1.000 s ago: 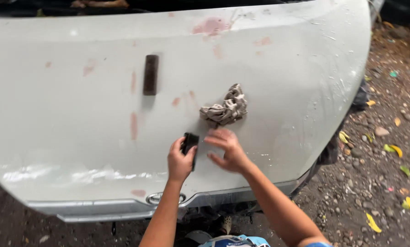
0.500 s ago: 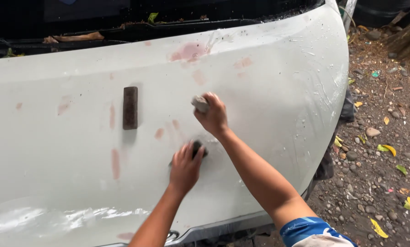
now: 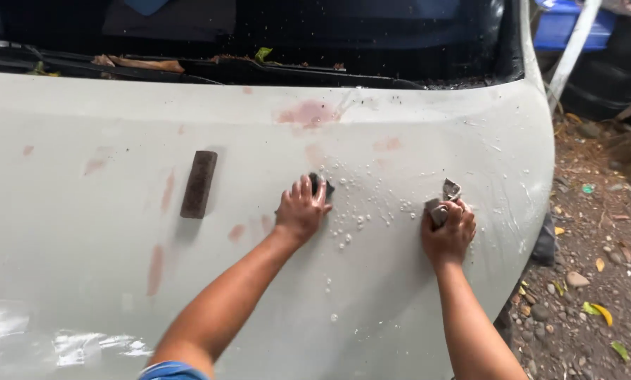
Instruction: Sanding and cleaning a white car hood in preparation for automotive repair or painting.
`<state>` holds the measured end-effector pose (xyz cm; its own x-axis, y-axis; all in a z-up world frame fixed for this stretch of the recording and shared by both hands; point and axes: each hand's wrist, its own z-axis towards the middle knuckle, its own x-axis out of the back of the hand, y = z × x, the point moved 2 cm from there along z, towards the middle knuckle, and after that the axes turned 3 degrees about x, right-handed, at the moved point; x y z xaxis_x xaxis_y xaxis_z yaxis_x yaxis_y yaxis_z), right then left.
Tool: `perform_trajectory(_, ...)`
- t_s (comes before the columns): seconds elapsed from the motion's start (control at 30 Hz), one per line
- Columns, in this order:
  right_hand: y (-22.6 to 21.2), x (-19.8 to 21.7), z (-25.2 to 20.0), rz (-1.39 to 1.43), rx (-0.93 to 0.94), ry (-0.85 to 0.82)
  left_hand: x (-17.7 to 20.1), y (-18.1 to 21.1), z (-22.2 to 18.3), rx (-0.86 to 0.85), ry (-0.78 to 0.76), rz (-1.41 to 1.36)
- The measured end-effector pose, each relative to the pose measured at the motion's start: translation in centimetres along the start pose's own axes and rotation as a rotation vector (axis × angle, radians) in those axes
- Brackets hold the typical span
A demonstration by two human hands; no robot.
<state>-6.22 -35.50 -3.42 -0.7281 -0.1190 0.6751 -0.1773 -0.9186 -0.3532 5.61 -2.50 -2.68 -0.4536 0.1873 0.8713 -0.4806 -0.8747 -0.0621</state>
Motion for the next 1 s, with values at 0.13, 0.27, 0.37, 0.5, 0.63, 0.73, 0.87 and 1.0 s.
perform_trajectory(0.13,-1.1,0.6,-0.2,-0.049,-0.084,-0.030,0.0,-3.3,3.9,-0.124,-0.052,0.048)
perform_trajectory(0.27,-1.8,1.6,0.2,0.017,-0.021,0.009,-0.7,-3.4,7.5,0.243,-0.156,-0.048)
perform_trajectory(0.37,-1.8,1.8,0.3,0.035,-0.011,0.024,-0.6,-2.5,3.1,0.201,-0.072,0.017)
perform_trajectory(0.5,-1.5,1.5,0.3,0.038,0.011,0.048,0.2,-5.0,5.9,0.148,-0.080,-0.021)
perform_trajectory(0.63,-2.0,1.9,0.3,0.050,0.009,0.052,0.3,-3.9,8.3,0.334,-0.090,-0.088)
perform_trajectory(0.73,-2.2,1.6,0.8,0.033,-0.003,0.024,0.2,-1.7,3.8,0.127,0.155,0.152)
perform_trajectory(0.87,-2.0,1.7,0.3,0.037,-0.022,0.019,-2.1,-4.5,6.9,0.151,-0.026,0.012)
perform_trajectory(1.0,-2.1,1.8,0.4,0.025,-0.017,-0.004,-3.8,-5.2,9.1,0.359,-0.055,0.006)
